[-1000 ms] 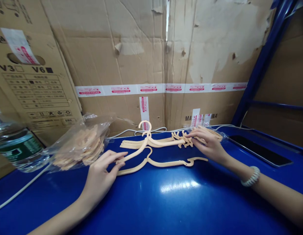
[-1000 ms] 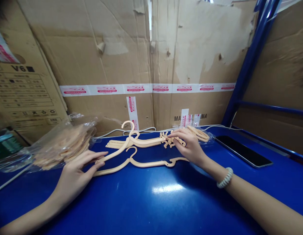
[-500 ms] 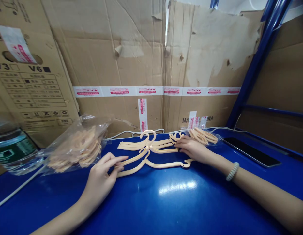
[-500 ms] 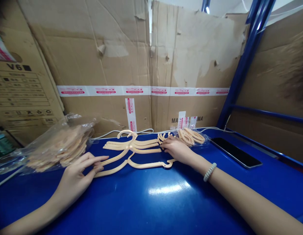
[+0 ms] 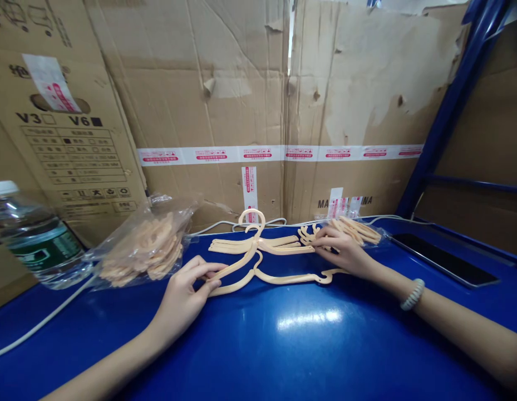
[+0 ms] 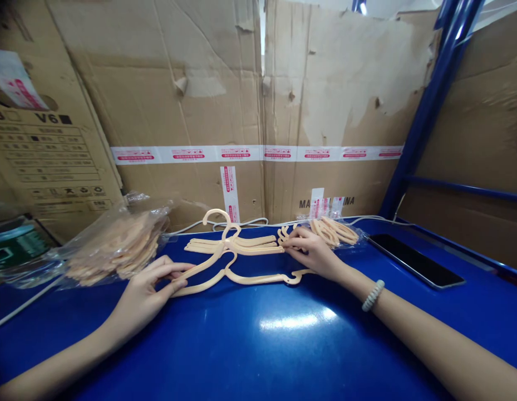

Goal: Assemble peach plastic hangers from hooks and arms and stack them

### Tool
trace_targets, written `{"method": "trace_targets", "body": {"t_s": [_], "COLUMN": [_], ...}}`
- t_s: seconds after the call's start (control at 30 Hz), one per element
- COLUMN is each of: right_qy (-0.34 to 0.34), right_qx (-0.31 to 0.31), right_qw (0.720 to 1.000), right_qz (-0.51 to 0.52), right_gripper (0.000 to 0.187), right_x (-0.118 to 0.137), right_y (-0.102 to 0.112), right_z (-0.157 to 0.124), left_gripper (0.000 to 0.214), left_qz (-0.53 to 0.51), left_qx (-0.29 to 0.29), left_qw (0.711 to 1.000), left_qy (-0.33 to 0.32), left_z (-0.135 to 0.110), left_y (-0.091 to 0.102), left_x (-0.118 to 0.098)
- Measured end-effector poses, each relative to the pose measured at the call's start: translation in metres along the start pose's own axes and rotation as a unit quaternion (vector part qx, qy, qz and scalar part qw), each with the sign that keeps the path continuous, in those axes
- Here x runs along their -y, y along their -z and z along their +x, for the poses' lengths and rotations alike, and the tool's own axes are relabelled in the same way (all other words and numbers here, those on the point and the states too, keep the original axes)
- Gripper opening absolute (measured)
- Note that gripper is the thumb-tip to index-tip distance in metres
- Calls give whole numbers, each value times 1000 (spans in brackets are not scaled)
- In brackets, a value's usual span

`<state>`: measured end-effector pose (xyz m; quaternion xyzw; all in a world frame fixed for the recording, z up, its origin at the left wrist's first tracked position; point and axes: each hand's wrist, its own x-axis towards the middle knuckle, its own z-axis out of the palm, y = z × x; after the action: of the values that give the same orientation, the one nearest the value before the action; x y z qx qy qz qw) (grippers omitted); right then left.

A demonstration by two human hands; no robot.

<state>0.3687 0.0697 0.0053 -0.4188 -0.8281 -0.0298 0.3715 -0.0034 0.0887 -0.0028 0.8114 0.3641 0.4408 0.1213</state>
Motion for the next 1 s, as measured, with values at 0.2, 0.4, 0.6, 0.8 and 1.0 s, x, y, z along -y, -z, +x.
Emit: {"method": "trace_targets", "body": {"t_s": [0.2, 0.4, 0.6, 0.8, 1.0], "right_qy": [-233, -332, -356, -386, -391], "right_qx": [-147, -186, -141, -104, -81], "right_qw": [940, 806, 795, 769, 785], "right_qz": [203, 453, 471, 498, 474], "right_gripper": [35, 32, 34, 46, 33], "right_x": [17, 40, 43, 45, 45], "right_y": [7, 14, 4, -1, 2], "right_z": [-1, 0, -5, -7, -6], "left_gripper": [14, 17, 17, 15, 16], "left_qz": [-24, -27, -20, -14, -17], "left_qx": [-12, -18, -16, -21, -21], "left_qw": [999, 999, 999, 1000, 1000], "left_qy": [25, 34, 23, 15, 15], "left_z": [1, 1, 0, -1, -2], "left_y": [0, 1, 1, 0, 0], "left_x": [2, 2, -1, 0, 2]}}
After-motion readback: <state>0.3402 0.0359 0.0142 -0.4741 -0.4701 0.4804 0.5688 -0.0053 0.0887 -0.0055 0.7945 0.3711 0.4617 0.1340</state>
